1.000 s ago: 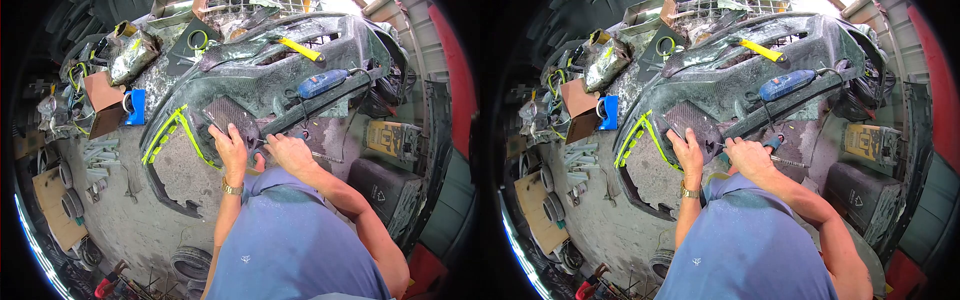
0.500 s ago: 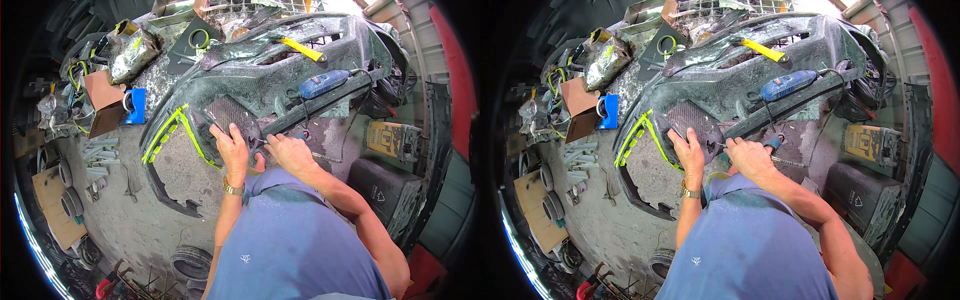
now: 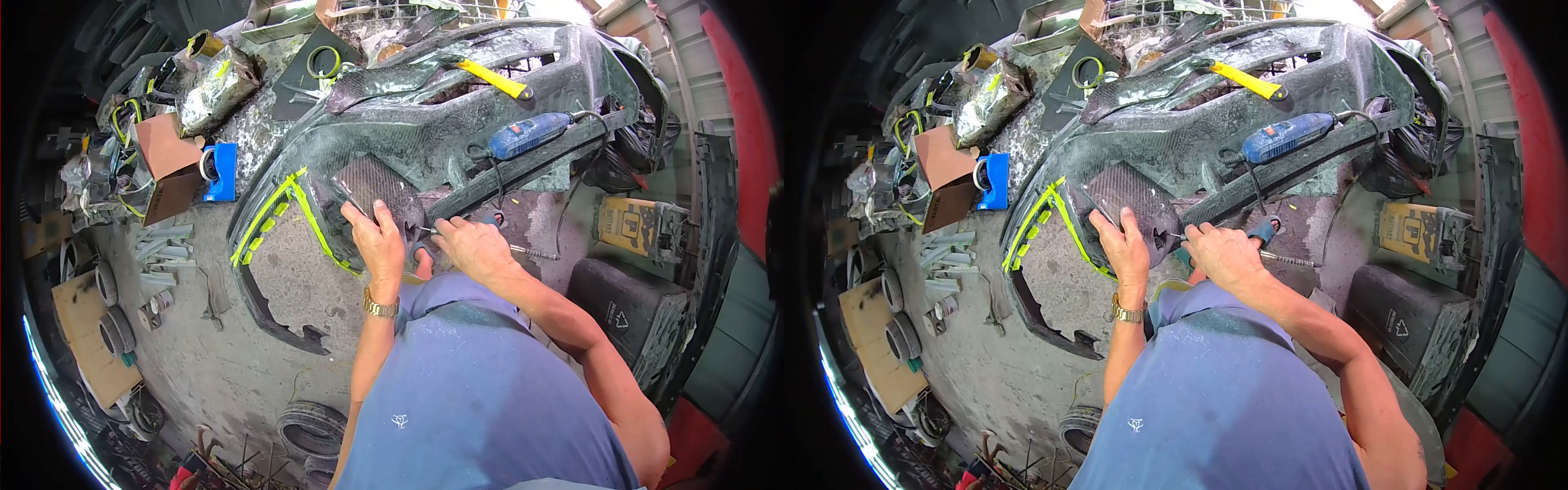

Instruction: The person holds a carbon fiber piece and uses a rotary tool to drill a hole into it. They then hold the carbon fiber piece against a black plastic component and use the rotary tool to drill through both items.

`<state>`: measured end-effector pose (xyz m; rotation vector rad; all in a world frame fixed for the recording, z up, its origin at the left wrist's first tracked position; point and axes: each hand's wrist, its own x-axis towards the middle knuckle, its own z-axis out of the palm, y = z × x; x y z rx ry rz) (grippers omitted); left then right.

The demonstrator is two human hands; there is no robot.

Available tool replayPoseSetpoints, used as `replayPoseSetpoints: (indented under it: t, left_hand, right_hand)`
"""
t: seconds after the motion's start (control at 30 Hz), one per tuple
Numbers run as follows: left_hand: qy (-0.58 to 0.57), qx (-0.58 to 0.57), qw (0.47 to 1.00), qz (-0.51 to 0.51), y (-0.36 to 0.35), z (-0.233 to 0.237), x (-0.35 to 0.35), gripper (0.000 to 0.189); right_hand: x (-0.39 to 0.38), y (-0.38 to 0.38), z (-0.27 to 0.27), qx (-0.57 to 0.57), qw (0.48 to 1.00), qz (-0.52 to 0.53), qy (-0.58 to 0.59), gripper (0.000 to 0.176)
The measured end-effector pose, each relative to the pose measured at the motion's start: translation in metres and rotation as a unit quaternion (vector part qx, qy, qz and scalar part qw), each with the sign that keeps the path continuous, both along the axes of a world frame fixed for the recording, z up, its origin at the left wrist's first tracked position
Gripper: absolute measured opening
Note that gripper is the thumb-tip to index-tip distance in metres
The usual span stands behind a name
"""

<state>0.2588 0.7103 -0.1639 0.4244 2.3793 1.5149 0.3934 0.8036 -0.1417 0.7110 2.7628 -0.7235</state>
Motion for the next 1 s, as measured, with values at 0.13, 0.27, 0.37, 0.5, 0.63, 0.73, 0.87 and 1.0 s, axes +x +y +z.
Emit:
replayPoseSetpoints:
  t: [0.13,0.27,0.37,0.5,0.63,0.73,0.87,1.0]
  left_hand:
    - [-0.005,-0.012,1.0,0.001,0.002,0.004,0.001,0.035]
    - [-0.004,-0.029,1.0,-0.003,0.002,0.008,0.0,0.035]
    - [0.005,-0.002,1.0,-0.001,0.001,0.001,0.0,0.035]
    - [0.009,-0.01,1.0,-0.001,0.002,0.002,0.001,0.036]
    - [0.007,-0.006,1.0,0.002,0.001,0.002,0.0,0.036]
    - [0.007,-0.009,1.0,-0.002,0.001,0.003,0.001,0.036]
    - [0.001,-0.011,1.0,-0.002,0.001,0.004,0.001,0.036]
    - [-0.007,-0.014,1.0,-0.005,0.001,0.003,0.0,0.037]
  right_hand:
    - [0.0,-0.004,-0.001,-0.035,0.999,0.002,-0.002,0.028]
    - [-0.001,-0.008,-0.006,-0.028,0.999,-0.022,0.017,0.028]
    - [-0.001,-0.007,-0.005,-0.026,0.999,-0.02,0.009,0.027]
    - [0.0,-0.008,-0.007,-0.024,0.999,-0.017,0.017,0.027]
    - [0.001,-0.008,-0.009,-0.022,0.999,-0.026,0.036,0.026]
    - [-0.001,-0.009,-0.007,-0.015,0.999,-0.026,0.027,0.025]
    - [0.0,-0.008,-0.009,-0.02,0.999,-0.026,0.04,0.025]
    - [0.001,-0.007,-0.011,-0.017,0.999,-0.022,0.04,0.026]
